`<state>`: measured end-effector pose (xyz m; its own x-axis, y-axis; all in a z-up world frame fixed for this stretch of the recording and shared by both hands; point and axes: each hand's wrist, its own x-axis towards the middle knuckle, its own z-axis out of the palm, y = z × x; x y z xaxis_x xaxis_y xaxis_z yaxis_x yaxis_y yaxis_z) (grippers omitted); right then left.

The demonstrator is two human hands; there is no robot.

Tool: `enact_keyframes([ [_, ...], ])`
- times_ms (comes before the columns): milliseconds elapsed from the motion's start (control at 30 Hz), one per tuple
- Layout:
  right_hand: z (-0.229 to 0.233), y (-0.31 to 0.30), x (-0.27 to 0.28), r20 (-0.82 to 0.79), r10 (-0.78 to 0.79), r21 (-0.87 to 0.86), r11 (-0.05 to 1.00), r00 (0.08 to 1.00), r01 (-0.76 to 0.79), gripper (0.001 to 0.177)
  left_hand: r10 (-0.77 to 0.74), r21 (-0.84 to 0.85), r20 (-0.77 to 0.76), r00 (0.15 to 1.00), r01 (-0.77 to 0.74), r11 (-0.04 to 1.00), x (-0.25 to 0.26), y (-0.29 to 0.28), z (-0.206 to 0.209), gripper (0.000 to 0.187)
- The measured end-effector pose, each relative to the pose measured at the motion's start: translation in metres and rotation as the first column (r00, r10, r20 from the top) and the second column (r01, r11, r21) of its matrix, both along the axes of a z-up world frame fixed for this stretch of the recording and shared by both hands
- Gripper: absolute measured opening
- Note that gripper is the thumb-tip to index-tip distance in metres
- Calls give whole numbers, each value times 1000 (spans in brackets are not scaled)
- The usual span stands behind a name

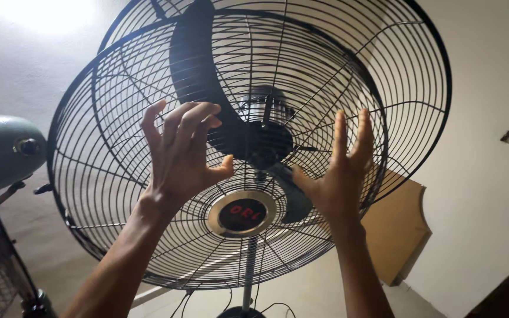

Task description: The person removes the front wire cage of a standing fan by hand. They rotate and unclip the cage from the fan head, then lift it away and set it down on a nearby chair.

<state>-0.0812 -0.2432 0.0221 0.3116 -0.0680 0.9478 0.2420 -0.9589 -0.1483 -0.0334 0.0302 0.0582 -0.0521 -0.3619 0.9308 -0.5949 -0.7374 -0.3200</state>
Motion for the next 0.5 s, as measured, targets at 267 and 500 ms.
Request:
enact_keyframes([
  [267,41,8,0,-101,-5,-123,992,995,-8,133,19,9,15,1000,-20,1000,3,4,7,59],
  [500,57,8,35,87,-53,-141,988,995,65,125,15,13,9,1000,-15,1000,5,5,3,61],
])
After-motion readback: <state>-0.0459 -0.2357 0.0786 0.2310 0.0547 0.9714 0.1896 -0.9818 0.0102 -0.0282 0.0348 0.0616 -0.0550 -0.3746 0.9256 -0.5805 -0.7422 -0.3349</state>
